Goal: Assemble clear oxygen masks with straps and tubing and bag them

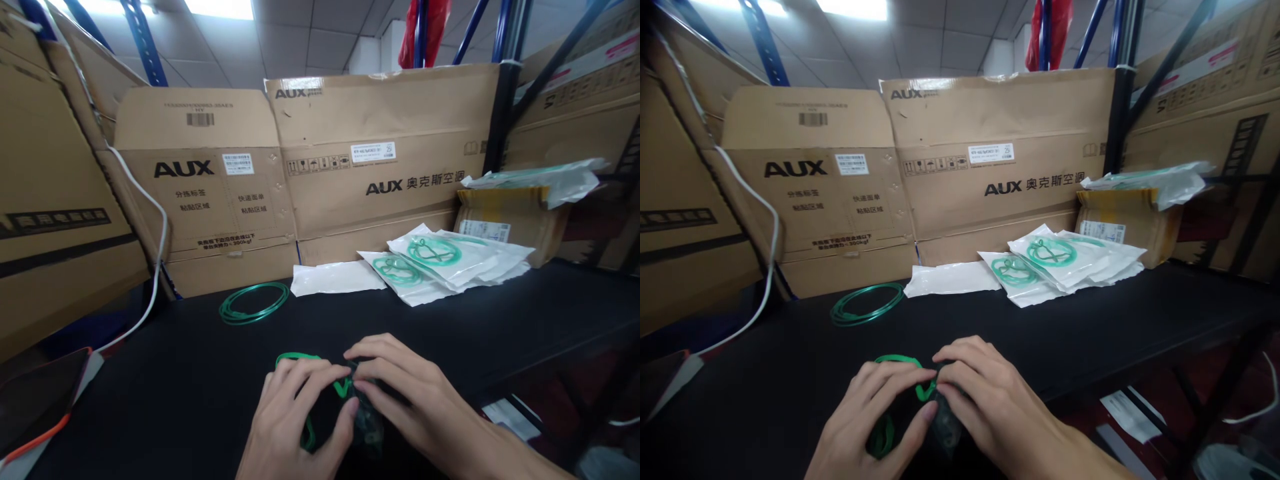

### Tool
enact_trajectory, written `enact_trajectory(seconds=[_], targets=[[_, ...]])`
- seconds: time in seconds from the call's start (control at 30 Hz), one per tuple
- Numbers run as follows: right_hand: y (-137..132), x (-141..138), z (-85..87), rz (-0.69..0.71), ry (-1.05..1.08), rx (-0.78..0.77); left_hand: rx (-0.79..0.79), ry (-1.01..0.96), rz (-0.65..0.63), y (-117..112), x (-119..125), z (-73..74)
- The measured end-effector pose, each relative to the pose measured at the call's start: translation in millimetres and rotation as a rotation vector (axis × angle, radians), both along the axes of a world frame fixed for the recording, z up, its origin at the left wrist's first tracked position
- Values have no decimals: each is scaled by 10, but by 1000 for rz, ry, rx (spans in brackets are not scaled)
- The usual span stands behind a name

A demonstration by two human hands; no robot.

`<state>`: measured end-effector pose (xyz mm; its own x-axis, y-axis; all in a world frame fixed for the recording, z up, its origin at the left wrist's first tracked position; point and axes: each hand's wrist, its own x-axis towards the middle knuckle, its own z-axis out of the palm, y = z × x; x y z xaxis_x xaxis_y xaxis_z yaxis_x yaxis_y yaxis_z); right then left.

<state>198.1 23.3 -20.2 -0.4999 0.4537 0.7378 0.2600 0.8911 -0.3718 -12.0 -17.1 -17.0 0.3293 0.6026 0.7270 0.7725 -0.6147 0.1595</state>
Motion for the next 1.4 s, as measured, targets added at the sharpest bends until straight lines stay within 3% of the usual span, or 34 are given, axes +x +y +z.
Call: enact_trajectory(seconds=[0.6, 0.93, 1.13, 1.3, 1.4], targets=[[-16, 38, 22, -53, -78, 28, -74, -18, -5, 7, 27, 11], [30, 387, 321, -193, -23, 76, -94, -75, 71, 12, 6, 31], [98, 466, 405, -295, 45, 32, -169, -112, 167, 33, 14, -21], [-140, 419, 407, -226, -61, 186, -205, -134, 176, 74, -19, -63], [-409, 473, 279, -113, -37, 181, -199, -196, 199, 64, -121, -1]])
